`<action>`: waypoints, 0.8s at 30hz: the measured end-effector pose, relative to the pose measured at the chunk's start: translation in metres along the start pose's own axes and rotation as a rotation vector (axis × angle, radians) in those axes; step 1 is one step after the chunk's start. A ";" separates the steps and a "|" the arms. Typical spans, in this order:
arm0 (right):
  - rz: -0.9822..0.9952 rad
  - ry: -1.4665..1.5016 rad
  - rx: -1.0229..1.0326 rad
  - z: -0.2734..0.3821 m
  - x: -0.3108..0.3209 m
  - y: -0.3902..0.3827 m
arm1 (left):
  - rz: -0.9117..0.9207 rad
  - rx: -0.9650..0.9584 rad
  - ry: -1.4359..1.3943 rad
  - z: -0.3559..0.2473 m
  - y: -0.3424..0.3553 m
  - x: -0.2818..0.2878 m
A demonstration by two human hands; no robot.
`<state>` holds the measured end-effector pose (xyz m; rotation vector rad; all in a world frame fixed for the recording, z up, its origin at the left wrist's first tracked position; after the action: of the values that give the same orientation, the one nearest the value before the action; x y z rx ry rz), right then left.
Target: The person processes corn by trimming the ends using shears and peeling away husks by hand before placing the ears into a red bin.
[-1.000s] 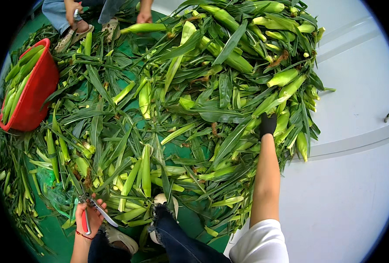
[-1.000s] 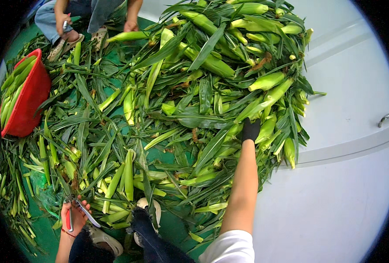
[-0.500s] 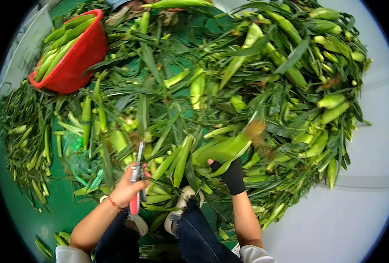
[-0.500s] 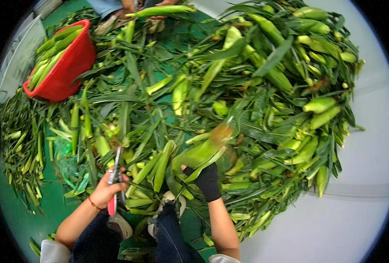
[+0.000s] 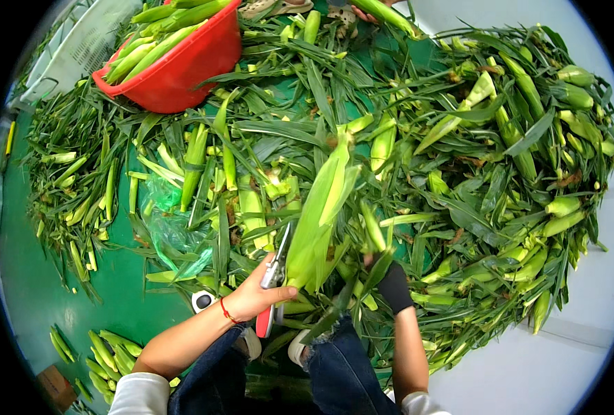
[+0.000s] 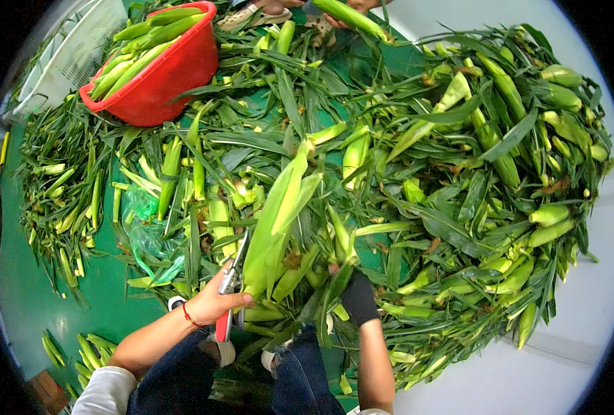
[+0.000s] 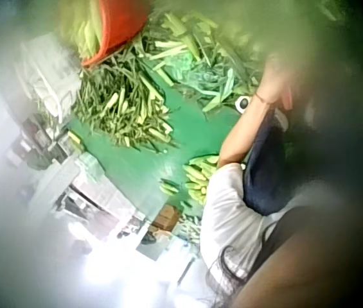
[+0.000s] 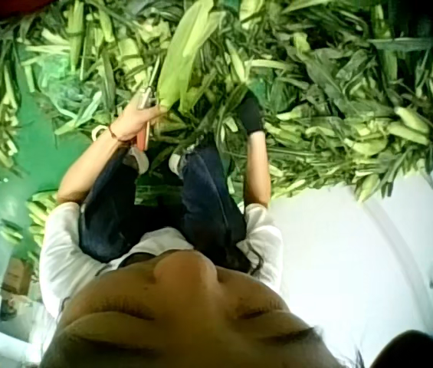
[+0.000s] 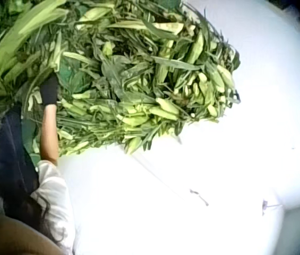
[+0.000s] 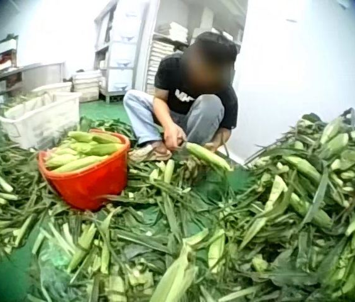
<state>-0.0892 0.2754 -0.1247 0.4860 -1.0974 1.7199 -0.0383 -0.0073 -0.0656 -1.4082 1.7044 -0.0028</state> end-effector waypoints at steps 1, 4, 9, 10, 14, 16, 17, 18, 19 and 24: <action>-0.028 -0.805 0.181 0.005 0.010 -0.013 | -0.035 -0.076 0.125 -0.007 -0.001 0.005; 0.229 -0.468 0.157 0.020 0.018 -0.042 | -0.164 -0.344 0.724 -0.035 -0.006 0.017; -0.043 1.082 0.183 0.140 0.012 -0.028 | -0.083 -0.627 1.143 -0.051 -0.008 -0.017; -0.078 1.190 0.113 0.140 0.010 -0.015 | -0.018 -0.722 1.223 -0.052 -0.008 -0.031; -0.341 1.167 -0.070 0.130 0.015 -0.007 | -0.255 -0.799 1.282 -0.067 -0.026 -0.031; -0.444 1.162 -0.064 0.120 0.029 -0.013 | -0.263 -0.272 0.601 -0.045 -0.026 -0.016; -0.491 1.188 -0.045 0.114 0.034 -0.015 | -0.116 -0.095 0.284 -0.023 -0.023 -0.015; -0.538 1.213 -0.026 0.110 0.037 -0.018 | 0.032 0.080 -0.035 -0.005 -0.021 -0.021; -0.579 1.253 -0.018 0.109 0.038 -0.021 | 0.085 0.294 -0.086 0.014 -0.024 -0.025; -0.463 1.400 -0.036 0.097 0.009 -0.034 | 0.078 0.228 -0.159 0.035 0.010 -0.028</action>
<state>-0.0784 0.2012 -0.0537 -0.4646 0.0284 1.1562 -0.0257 0.0356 -0.0742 -1.1436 1.5728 -0.0398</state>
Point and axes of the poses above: each hand's wrist, its own y-axis towards the middle knuckle, its own x-axis out of the back of the hand, z = x × y, the point moved 7 cm from there along y, towards the middle knuckle, and after that the axes turned 12 degrees about -y, right-handed, at the moved point
